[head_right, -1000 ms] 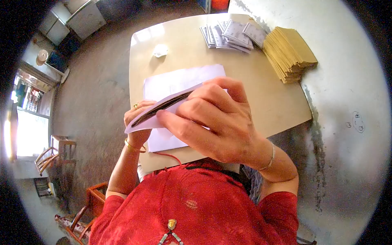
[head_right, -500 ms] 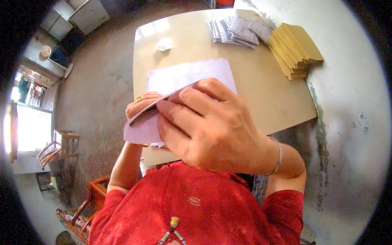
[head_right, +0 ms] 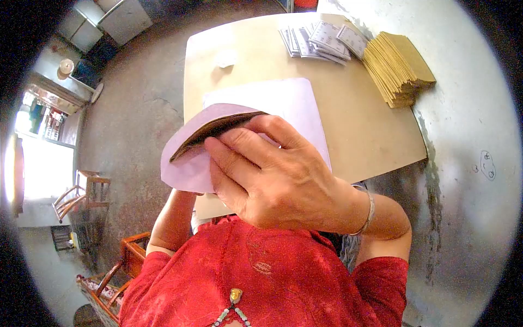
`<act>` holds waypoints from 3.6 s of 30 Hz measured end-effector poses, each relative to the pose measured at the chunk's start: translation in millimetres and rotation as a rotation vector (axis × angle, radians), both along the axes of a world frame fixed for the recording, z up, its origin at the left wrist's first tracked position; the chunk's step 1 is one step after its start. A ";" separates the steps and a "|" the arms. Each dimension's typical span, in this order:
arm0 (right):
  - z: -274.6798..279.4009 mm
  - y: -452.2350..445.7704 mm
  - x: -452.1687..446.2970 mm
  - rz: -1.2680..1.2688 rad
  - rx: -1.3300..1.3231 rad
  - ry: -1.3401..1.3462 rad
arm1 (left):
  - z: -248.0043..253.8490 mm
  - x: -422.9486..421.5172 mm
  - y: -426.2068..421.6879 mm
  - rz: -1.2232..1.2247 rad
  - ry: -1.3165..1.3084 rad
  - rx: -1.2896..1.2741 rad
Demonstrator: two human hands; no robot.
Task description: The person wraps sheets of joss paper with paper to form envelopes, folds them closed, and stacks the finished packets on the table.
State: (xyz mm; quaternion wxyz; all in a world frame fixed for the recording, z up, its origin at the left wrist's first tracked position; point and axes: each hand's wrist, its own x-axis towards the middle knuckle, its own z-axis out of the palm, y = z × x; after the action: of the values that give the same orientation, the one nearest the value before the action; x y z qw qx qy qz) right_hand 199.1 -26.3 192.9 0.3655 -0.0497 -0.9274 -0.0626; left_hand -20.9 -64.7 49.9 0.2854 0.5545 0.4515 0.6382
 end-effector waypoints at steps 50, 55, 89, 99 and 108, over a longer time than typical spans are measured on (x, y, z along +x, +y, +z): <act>-16.8 50.0 -20.3 -0.014 -0.043 -0.076 | -25.9 23.5 8.9 0.198 -0.113 -0.195; -27.3 44.9 -20.4 0.003 -0.204 -0.052 | -25.8 25.3 8.1 0.154 -0.143 -0.162; -53.2 58.2 -17.3 0.095 -0.105 -0.184 | -39.3 11.4 9.8 0.080 -0.031 -0.211; -40.1 68.3 -2.7 0.194 -0.266 0.238 | -24.7 14.8 1.7 0.016 -0.098 -0.284; -46.9 93.3 -0.4 0.348 -1.285 -0.016 | -18.0 16.4 -6.8 -0.158 -0.087 -0.537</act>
State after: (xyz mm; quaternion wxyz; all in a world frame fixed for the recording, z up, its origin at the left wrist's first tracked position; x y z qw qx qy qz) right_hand 198.7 67.0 146.0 0.2611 -0.1069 -0.7774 0.5622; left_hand -4.4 -71.6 31.8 0.4899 0.4645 0.5471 0.4949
